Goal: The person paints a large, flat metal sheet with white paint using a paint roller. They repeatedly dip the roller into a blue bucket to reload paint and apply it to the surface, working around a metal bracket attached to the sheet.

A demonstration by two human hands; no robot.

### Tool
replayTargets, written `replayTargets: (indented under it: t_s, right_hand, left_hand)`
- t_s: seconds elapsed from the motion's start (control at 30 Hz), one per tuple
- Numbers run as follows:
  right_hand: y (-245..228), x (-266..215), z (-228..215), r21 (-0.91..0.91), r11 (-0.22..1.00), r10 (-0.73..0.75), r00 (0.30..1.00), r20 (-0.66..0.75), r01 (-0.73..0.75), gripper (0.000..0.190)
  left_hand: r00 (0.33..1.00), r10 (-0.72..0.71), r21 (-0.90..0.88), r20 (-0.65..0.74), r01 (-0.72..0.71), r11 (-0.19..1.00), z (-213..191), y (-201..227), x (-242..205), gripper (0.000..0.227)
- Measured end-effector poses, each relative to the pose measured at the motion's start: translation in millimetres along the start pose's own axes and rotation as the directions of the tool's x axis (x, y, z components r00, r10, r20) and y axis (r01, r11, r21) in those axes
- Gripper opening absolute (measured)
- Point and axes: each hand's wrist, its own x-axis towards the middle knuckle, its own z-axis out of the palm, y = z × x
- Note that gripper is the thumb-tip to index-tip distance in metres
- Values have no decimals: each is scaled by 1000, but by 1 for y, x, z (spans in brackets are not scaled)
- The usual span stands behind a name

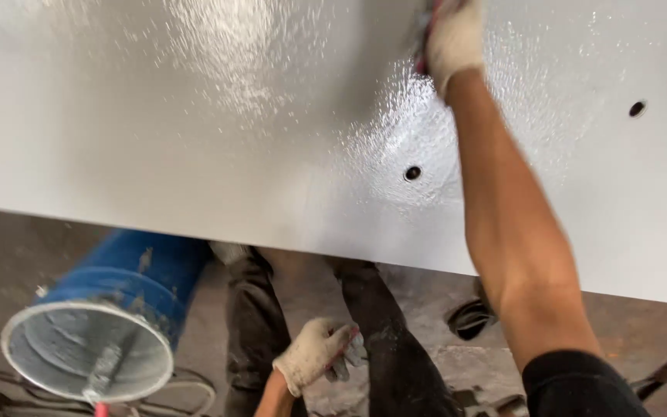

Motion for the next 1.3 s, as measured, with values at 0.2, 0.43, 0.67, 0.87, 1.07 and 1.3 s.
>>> replayTargets:
  t_s: [0.2,0.43,0.67,0.87,1.07,1.3]
  right_hand:
    - [-1,-232,126,265,820,538,841,-51,-508,44]
    - [5,-516,215,-60,755,653,757,-22,-653,50]
    - [43,-476,219,-154,809,567,822,-52,-568,50]
    - [-72,-191,107,-44,846,530,847,-29,-531,50]
    - [-73,16,76,-962,46,-241,938,249,268,47]
    - [19,-164,168,-641,710,-436,897,-76,292,50]
  left_hand:
    - [987,-96,-211,129,122,970,-53,-22,-22,37]
    - [987,-156,-91,42,159,983,-110,-108,-42,37]
    - [991,-111,-233,71,124,964,-143,-125,-29,46]
    - [960,-273,-306,67,280,910,-97,-72,-31,45]
    - [996,85,-351,9,-77,933,-85,-45,-8,44]
    - [834,432,-402,-343,-547,734,-86,82,-11,66]
